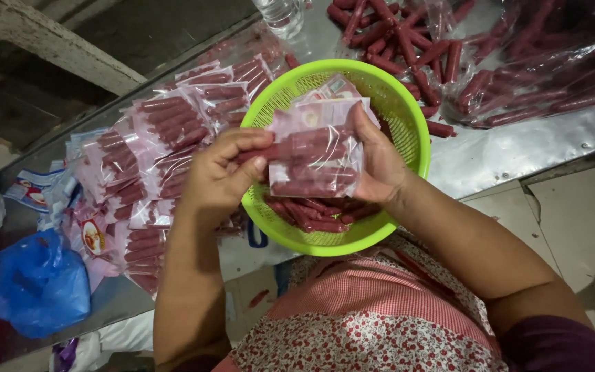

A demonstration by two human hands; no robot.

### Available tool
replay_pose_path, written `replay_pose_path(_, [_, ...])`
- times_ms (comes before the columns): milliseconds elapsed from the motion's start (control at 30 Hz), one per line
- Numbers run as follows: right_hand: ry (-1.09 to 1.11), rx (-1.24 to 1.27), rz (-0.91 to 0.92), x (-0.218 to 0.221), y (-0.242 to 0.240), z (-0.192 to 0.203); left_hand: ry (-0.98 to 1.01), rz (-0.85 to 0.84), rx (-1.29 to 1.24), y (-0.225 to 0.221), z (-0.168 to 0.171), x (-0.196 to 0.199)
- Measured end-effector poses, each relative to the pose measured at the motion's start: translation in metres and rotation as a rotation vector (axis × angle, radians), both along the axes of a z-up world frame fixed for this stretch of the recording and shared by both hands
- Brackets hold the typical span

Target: Manually picking up small sausages from a basket and placing them into plastic bags for packaging.

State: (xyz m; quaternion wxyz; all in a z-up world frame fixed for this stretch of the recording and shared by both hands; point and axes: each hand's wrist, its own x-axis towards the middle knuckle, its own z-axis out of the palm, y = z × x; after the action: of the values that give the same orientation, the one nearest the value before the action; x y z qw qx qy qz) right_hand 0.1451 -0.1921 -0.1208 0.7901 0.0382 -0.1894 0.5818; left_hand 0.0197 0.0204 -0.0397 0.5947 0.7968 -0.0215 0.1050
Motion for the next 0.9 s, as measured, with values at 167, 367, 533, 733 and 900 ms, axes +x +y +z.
replay_pose_path(167, [-0.096, -0.010, -0.040, 0.001, 0.003, -0.005, 0.011, 0.053, -0.117, -0.028, 0.001, -0.004])
replay_pose_path(367, [-0.074, -0.359, -0.344, -0.010, 0.012, -0.047, -0.119, 0.215, 0.241, -0.048, -0.019, 0.011])
replay_pose_path(533, [-0.097, -0.408, -0.402, 0.004, 0.009, -0.034, -0.233, 0.198, 0.245, -0.043, -0.025, 0.021])
replay_pose_path(733, [-0.036, -0.443, -0.399, 0.000, 0.007, -0.015, 0.104, 0.111, -0.194, -0.052, -0.021, 0.005])
replay_pose_path(900, [-0.104, -0.471, -0.434, -0.001, 0.005, -0.005, -0.203, 0.242, 0.164, -0.049, -0.027, 0.011])
